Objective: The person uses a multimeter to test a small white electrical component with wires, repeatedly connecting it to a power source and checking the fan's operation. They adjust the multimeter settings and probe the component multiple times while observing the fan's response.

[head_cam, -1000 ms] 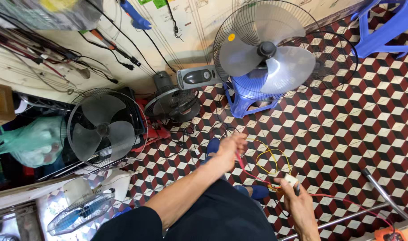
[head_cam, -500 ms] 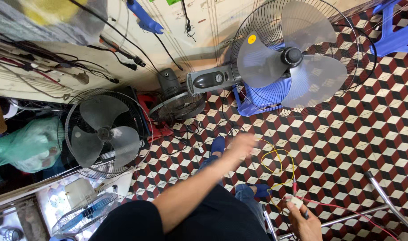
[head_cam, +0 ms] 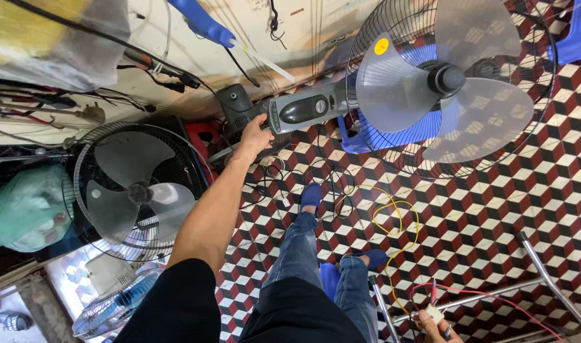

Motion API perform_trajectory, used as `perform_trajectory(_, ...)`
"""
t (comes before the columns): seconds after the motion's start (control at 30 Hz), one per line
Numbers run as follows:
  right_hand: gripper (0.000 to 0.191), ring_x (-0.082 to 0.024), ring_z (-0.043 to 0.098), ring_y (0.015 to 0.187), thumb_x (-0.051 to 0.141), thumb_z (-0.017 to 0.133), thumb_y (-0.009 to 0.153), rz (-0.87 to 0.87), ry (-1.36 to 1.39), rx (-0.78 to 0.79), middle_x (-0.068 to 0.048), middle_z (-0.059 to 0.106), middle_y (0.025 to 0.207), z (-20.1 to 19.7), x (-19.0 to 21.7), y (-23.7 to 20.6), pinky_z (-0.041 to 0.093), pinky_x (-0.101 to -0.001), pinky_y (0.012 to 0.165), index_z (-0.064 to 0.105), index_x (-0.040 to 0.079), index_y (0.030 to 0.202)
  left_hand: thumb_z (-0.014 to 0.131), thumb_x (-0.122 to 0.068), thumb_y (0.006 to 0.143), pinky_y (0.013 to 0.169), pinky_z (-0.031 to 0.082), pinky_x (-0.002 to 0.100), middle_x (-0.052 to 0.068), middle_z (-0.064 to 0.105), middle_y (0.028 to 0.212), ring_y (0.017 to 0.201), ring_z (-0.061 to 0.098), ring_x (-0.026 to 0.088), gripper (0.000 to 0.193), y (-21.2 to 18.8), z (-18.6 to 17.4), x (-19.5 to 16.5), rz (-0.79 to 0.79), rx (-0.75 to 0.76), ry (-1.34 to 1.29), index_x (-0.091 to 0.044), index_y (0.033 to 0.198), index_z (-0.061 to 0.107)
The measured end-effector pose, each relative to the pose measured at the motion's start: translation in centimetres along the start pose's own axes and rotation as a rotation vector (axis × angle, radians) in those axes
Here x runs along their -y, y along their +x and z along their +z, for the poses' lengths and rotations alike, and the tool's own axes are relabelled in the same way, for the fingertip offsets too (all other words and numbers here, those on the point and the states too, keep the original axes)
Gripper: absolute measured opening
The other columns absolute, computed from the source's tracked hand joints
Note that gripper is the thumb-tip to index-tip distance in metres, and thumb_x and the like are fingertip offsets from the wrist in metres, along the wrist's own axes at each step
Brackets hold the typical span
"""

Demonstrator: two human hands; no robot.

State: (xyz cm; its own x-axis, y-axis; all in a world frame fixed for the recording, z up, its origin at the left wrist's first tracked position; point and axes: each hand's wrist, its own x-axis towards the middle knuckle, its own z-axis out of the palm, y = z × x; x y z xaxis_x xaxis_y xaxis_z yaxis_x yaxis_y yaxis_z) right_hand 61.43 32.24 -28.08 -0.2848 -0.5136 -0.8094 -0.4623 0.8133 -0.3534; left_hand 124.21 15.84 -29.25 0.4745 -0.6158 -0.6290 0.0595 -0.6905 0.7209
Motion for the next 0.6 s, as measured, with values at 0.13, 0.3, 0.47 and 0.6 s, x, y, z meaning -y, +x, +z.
perform_trajectory(0.13, 0.035, -0.014, 0.07, 0.08, 0.016, 0.078, 0.09, 0.022, -0.025, -0.012, -0.015, 0.078, 0.092, 1.5, 0.3, -0.7, 0.052, -0.0253, 0.076, 0.074, -0.005, 0.117, 0.07, 0.0, 0.084, 0.074, 0.058, 0.034, 0.012, 0.056, 0.143, 0.099, 0.071, 0.023, 0.065, 2.0, -1.2, 1.1, -0.058, 0.017, 0.134, -0.007, 0.145, 0.049)
perform_trajectory(0.3, 0.035, -0.014, 0.069, 0.078, 0.017, 0.079, 0.089, 0.038, -0.035, -0.03, -0.014, 0.077, 0.091, 3.3, 0.9, -1.6, 0.051, -0.0247, 0.074, 0.074, -0.005, 0.116, 0.074, -0.002, 0.08, 0.074, 0.058, 0.032, 0.011, 0.07, 0.122, 0.088, 0.072, 0.02, 0.063, 3.9, -2.7, 3.1, -0.042, 0.052, 0.093, -0.005, 0.141, 0.058)
perform_trajectory(0.47, 0.034, -0.014, 0.068, 0.075, 0.017, 0.079, 0.089, 0.044, -0.06, -0.032, -0.014, 0.077, 0.089, 4.6, 1.5, -2.2, 0.05, -0.0242, 0.071, 0.075, -0.005, 0.115, 0.084, -0.015, 0.077, 0.078, 0.055, 0.032, 0.008, 0.073, 0.095, 0.084, 0.069, 0.018, 0.044, 4.7, -3.1, 2.8, 0.051, 0.0, 0.316, -0.011, 0.119, 0.074)
perform_trajectory(0.6, 0.034, -0.014, 0.067, 0.073, 0.017, 0.079, 0.089, 0.033, -0.079, -0.027, -0.014, 0.077, 0.088, 5.2, 2.1, -2.2, 0.05, -0.0237, 0.07, 0.075, -0.005, 0.115, 0.086, -0.02, 0.074, 0.078, 0.053, 0.034, 0.008, 0.071, 0.085, 0.082, 0.069, 0.022, 0.038, 4.5, -3.0, 1.6, 0.114, -0.034, 0.455, -0.017, 0.111, 0.077)
